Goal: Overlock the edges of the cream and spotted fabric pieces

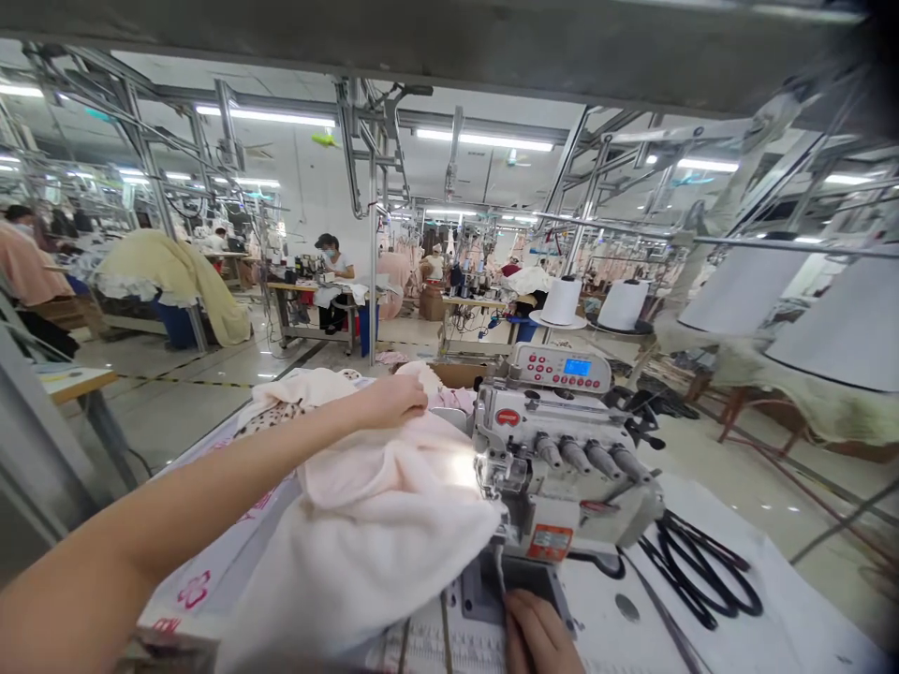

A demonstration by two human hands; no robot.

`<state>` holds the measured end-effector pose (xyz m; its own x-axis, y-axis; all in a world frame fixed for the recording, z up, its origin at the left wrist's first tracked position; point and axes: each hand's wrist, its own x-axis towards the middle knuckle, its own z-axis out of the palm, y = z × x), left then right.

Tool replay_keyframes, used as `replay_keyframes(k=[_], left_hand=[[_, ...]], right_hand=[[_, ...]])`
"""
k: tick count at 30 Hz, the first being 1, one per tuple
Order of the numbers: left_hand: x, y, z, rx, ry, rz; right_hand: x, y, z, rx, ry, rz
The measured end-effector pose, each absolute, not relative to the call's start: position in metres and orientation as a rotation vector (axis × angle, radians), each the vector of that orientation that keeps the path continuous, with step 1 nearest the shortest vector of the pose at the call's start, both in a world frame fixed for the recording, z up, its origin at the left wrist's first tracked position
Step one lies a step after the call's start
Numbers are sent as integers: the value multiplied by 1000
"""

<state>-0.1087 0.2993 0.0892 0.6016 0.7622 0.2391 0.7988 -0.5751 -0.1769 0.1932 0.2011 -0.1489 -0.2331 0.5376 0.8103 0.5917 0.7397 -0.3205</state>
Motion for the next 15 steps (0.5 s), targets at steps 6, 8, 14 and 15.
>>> replay_keyframes(k=[6,8,14,15], left_hand=[[-97,228,62,-2441,-1081,-405],[-92,213,52,-2377,-898,-454],[-90,192,33,-2301,-833,-539],[-91,192,32,-2302,-853,-560]], right_hand=[[199,197,-133,-828,-2024,-71],[200,194,-128,-856,-2059,-67],[198,189,-125,-939,-2103,-26],[197,190,-126,-943,-2117,-21]])
